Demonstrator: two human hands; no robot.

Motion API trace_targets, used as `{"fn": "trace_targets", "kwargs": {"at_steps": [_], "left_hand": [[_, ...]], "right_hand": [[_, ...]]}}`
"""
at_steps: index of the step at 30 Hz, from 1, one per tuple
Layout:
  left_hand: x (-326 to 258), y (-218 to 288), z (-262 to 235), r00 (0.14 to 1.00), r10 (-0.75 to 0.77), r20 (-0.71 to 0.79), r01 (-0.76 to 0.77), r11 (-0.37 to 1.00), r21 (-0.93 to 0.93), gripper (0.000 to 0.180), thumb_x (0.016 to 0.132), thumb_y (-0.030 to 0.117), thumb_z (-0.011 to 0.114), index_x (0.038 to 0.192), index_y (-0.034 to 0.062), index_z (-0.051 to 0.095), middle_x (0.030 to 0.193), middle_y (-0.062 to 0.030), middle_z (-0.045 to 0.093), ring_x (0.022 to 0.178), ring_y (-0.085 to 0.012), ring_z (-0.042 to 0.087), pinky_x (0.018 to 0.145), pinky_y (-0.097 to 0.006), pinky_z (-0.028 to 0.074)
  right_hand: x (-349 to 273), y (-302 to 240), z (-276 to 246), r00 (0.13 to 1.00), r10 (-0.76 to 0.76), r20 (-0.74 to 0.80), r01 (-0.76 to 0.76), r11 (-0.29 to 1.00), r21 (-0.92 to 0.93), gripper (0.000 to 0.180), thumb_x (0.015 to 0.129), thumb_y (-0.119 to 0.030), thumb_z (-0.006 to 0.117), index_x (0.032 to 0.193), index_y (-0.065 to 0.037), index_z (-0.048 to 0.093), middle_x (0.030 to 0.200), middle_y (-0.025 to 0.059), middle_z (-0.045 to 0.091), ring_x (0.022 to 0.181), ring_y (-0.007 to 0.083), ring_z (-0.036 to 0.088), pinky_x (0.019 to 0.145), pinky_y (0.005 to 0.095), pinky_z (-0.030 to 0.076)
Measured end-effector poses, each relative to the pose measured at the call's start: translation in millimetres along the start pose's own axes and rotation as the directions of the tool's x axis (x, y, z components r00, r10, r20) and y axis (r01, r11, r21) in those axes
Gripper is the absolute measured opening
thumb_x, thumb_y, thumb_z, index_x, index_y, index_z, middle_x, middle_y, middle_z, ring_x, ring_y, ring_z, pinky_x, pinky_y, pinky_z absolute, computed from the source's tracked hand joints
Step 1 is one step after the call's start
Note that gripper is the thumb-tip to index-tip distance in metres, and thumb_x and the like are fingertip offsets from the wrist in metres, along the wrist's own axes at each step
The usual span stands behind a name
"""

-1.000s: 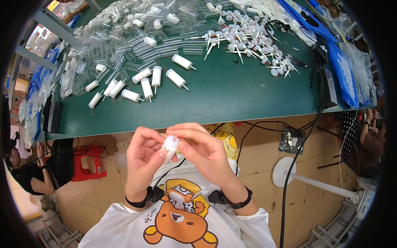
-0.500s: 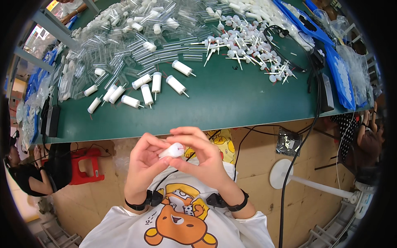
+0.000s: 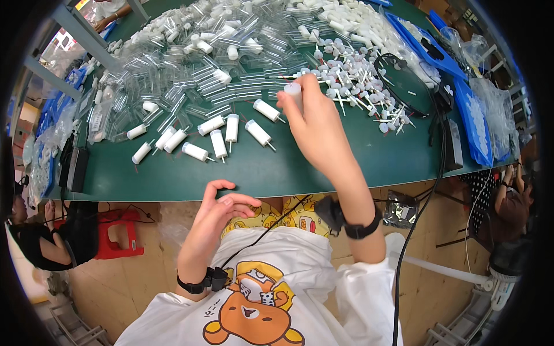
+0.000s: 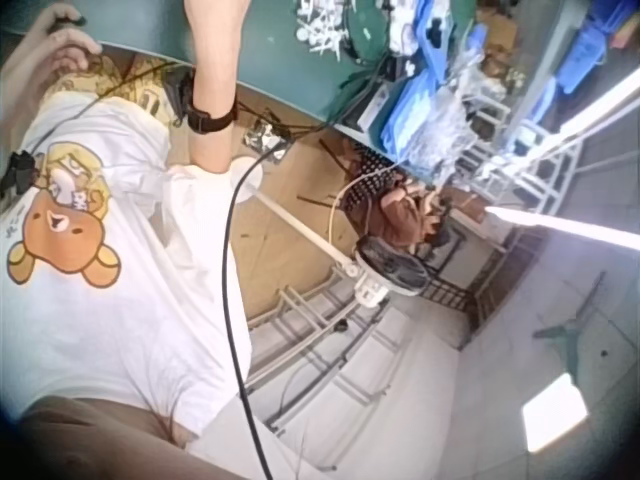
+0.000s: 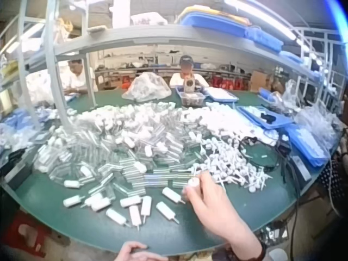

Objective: The person assembles components by hand by inserting a white cylinder into a clear tube, fitting a white cap with wires onto it, and placing the unit on the table. They then pour more white cylinders from a bag onto the table and repeat the assembly process.

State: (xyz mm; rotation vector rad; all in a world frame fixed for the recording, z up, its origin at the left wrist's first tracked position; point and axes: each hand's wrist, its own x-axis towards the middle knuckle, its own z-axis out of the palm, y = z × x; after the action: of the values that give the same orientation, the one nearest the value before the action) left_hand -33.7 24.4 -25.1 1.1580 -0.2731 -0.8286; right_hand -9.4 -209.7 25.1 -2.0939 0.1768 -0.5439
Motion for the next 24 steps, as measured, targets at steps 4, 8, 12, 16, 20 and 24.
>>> {"fn": "trace_targets", "kwargs": {"at_steps": [4,8,12,16,20,24], "left_hand": [[-2,-3,-1,0.999,0.010,0.031,-0.010,1.000,0.014,0.024,0.095,0.014,0.037,0.115,0.0044,0.028,0.108,-0.0174,0.059,0.091,-0.0185,0.056,0.086,-0.032,0.042],[-3,-3,0,0.999,0.007,0.040,-0.008,1.000,0.017,0.023,0.095,0.013,0.038,0.115,0.0041,0.031,0.107,-0.0165,0.060,0.091,-0.0185,0.056,0.087,-0.032,0.042],[-4,1,3,0.999,0.005,0.032,-0.005,1.000,0.010,0.021,0.095,0.013,0.038,0.113,0.0031,0.035,0.106,-0.0159,0.060,0.091,-0.0182,0.056,0.086,-0.032,0.043],[-6,2,3,0.999,0.006,0.051,-0.008,1.000,0.029,0.023,0.096,0.014,0.036,0.114,0.0008,0.041,0.106,-0.0145,0.059,0.090,-0.0189,0.059,0.084,-0.031,0.045],[-6,10,17,0.996,0.075,-0.040,-0.077,0.995,-0.069,0.033,0.097,0.017,0.034,0.124,-0.0006,0.038,0.109,-0.0141,0.055,0.090,-0.0202,0.061,0.083,-0.032,0.046],[-4,6,14,0.991,-0.051,0.122,0.067,0.989,-0.130,0.036,0.098,0.019,0.033,0.127,-0.0008,0.038,0.105,-0.0102,0.054,0.090,-0.0168,0.059,0.080,-0.030,0.047]], "right_hand": [[30,-1,2,0.978,0.048,0.201,0.022,0.944,-0.330,0.028,0.088,-0.020,0.054,0.095,0.004,0.043,0.081,0.0257,0.060,0.077,0.0419,0.059,0.067,0.0435,0.045],[44,22,8,0.947,0.053,0.317,0.067,0.932,-0.356,0.031,0.087,-0.026,0.057,0.099,0.001,0.048,0.087,0.0198,0.058,0.077,0.0312,0.056,0.069,0.0373,0.043],[40,19,3,0.957,0.053,0.285,0.057,0.930,-0.363,0.029,0.086,-0.023,0.058,0.098,0.001,0.048,0.086,0.0196,0.058,0.075,0.0290,0.056,0.068,0.0346,0.043],[8,-21,-11,0.975,0.029,0.221,0.020,0.976,-0.215,0.023,0.087,-0.018,0.058,0.099,0.000,0.050,0.090,0.0152,0.061,0.073,0.0210,0.057,0.068,0.0298,0.044],[-48,-47,-20,0.893,-0.112,0.436,0.054,0.988,0.143,0.022,0.085,-0.013,0.059,0.104,-0.002,0.053,0.096,0.0117,0.062,0.081,0.0213,0.060,0.072,0.0306,0.046],[-97,-44,-21,0.729,-0.172,0.663,-0.085,0.938,0.337,0.027,0.083,-0.013,0.063,0.108,-0.008,0.055,0.100,0.0065,0.061,0.090,0.0267,0.058,0.076,0.0345,0.045]]}}
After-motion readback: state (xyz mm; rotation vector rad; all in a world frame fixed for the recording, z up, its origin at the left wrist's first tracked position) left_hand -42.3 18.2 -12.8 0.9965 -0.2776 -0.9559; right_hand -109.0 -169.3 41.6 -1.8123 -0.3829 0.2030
